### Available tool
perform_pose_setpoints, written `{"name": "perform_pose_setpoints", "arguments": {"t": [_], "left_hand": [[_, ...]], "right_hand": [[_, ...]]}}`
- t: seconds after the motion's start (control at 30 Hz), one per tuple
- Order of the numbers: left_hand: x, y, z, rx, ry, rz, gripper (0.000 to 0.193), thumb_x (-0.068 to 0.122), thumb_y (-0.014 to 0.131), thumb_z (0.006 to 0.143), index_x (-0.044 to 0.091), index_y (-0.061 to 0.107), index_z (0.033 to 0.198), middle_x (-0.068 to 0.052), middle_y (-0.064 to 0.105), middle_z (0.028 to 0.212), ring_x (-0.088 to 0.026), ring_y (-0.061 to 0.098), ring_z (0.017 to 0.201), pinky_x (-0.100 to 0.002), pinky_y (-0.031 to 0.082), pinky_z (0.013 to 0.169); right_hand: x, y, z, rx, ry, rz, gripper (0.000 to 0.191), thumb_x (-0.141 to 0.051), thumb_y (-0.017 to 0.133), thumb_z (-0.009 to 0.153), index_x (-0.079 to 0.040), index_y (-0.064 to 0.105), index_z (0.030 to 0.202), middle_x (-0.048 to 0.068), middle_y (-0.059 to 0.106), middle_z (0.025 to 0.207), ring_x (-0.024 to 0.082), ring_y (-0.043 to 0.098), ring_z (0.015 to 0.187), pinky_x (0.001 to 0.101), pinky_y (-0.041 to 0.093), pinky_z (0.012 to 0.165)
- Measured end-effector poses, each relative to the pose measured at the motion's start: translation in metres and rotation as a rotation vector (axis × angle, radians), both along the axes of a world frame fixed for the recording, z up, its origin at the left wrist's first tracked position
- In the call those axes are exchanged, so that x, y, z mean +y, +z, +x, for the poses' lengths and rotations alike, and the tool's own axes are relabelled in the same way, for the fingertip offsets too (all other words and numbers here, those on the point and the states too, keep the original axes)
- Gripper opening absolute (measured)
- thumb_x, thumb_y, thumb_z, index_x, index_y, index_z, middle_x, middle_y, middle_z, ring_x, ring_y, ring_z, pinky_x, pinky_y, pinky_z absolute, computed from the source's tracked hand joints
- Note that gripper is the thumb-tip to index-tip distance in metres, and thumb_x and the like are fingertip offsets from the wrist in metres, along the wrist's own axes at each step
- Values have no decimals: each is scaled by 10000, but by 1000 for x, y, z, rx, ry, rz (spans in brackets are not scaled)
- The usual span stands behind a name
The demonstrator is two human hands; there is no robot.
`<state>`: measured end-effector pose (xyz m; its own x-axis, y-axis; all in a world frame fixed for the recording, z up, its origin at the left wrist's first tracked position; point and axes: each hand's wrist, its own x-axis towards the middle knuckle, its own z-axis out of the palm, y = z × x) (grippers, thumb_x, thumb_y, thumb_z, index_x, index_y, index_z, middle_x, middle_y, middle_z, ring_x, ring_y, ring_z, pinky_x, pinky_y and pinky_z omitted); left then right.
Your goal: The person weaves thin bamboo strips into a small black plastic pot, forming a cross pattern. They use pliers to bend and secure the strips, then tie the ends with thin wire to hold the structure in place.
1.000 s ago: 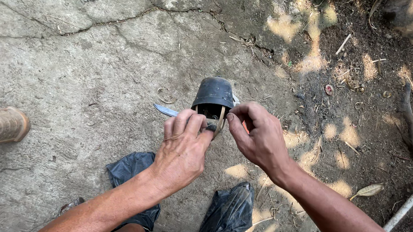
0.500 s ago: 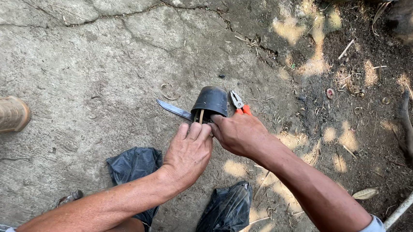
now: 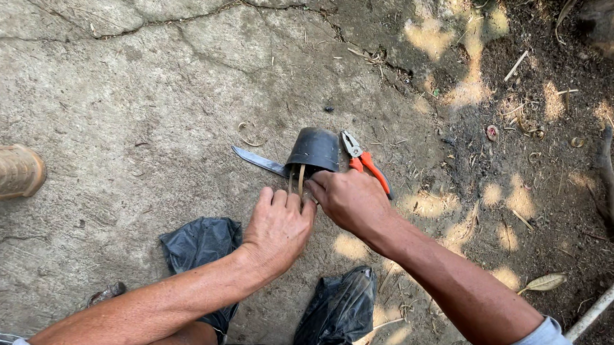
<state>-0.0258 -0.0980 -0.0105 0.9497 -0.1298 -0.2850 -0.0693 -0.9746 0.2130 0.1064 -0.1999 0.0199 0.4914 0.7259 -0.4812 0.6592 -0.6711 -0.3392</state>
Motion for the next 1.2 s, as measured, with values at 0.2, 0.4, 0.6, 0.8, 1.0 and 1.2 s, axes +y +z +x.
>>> {"name": "perform_pose_setpoints", "arguments": {"t": [0.2, 0.4, 0.6, 0.8, 1.0, 1.2], "left_hand": [[6, -7, -4, -83, 133, -115, 213, 156, 675, 834, 82, 644, 1031, -114, 585, 966, -254, 620, 832, -417, 436, 740], [13, -15, -4, -158, 122, -323, 236, 21, 640, 826, 19, 602, 1059, -139, 602, 953, -253, 647, 849, -425, 454, 780], [17, -13, -9, -392, 135, -524, 167, 14, 640, 859, 0, 631, 1026, -112, 647, 835, -255, 652, 799, -420, 442, 727], [17, -10, -13, -439, 142, -640, 95, 39, 662, 864, 22, 631, 952, -106, 668, 792, -270, 657, 770, -418, 468, 728], [17, -2, -8, -430, 127, -678, 70, 42, 653, 903, 12, 628, 961, -119, 663, 789, -282, 662, 774, -429, 482, 738], [23, 14, -2, -439, 218, -836, 266, 48, 638, 924, -43, 646, 1173, -140, 706, 848, -281, 687, 792, -431, 481, 738]], "right_hand": [[-8, -4, -7, -103, 89, 94, 323, -346, 590, 1014, -58, 660, 885, 128, 668, 615, 310, 671, 537, 477, 526, 506], [-17, 2, 1, 216, -226, 98, 328, -369, 660, 962, -43, 690, 957, 90, 686, 654, 184, 650, 549, 392, 504, 516], [-29, 5, -3, 305, -326, 190, 314, -361, 715, 929, -68, 757, 1036, 39, 677, 682, 142, 615, 586, 345, 492, 535], [-44, 1, -7, 140, -133, 558, 204, -251, 810, 887, -73, 787, 982, 29, 695, 842, 136, 659, 746, 314, 538, 606], [-48, -3, -11, 39, -101, 683, 186, -209, 820, 882, -57, 738, 953, 53, 674, 930, 156, 665, 832, 306, 559, 670], [-42, 3, -4, -51, -179, 692, 213, -206, 833, 891, -48, 700, 940, 54, 678, 945, 222, 630, 956, 373, 531, 850]]}}
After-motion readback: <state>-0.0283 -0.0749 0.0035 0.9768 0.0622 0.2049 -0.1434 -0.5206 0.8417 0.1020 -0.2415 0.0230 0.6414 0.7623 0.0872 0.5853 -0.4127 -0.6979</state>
